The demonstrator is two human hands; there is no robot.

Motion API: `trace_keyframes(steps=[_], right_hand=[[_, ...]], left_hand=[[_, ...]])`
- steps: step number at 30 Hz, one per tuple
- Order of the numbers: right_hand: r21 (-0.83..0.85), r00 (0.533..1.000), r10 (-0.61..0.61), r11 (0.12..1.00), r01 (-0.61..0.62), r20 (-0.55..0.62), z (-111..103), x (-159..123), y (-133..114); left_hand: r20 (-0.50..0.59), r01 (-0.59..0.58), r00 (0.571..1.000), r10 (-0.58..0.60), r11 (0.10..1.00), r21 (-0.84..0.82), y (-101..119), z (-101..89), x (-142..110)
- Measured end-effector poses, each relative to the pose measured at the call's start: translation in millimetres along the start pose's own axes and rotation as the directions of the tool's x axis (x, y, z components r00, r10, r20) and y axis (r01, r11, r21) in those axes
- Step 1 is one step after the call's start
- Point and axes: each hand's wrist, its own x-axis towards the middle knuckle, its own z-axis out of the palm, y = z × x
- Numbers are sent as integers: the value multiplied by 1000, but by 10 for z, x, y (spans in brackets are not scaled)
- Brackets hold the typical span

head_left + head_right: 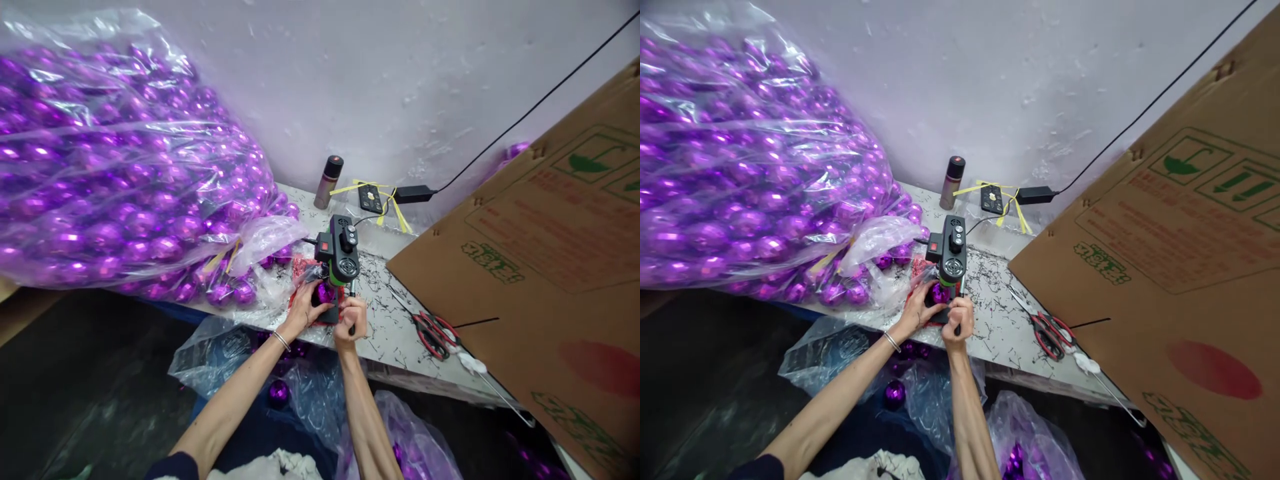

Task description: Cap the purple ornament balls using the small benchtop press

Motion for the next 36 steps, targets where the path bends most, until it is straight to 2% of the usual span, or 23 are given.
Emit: trace_keyframes(steps=[4,7,11,13,14,16,17,20,21,23,26,29,33,36], right_hand=[[40,999,46,998,-46,-8,-19,265,-156],[28,987,155,987,-156,34,-46,524,-345],[17,978,198,980,-199,69,-56,629,-473],[41,983,177,983,-179,49,-40,577,-466],[53,985,168,984,-170,36,-30,541,-455],[66,987,159,985,-160,14,-18,478,-434],[66,987,158,985,-159,14,-18,456,-428],[50,985,166,984,-168,51,-40,432,-429],[42,984,167,985,-170,66,-50,432,-433],[29,983,163,986,-166,81,-65,431,-436],[29,988,141,989,-143,69,-69,419,-430],[34,988,136,990,-138,69,-65,416,-432],[25,978,191,981,-194,85,-58,503,-505],[15,966,242,970,-244,96,-41,629,-589]], left_hand=[[14,20,1000,-20,1000,-11,-14,-6,29],[44,2,999,-2,1000,-7,-6,-84,-158],[50,-119,992,115,988,96,53,-327,-575],[2,-164,986,166,970,181,95,-498,-598],[-25,-170,983,181,956,237,113,-587,-522],[-58,-140,983,176,909,392,134,-754,-215],[-73,-78,989,129,871,485,137,-822,-12],[-103,163,987,-127,706,689,138,-938,583],[-95,204,976,-196,664,720,139,-946,733],[-53,220,961,-271,637,739,143,-934,936],[18,180,961,-276,670,720,125,-910,1046],[30,164,970,-242,736,657,61,-962,993],[-71,208,978,-196,912,352,13,-1110,649],[-15,190,982,-189,980,64,104,-1116,247]])
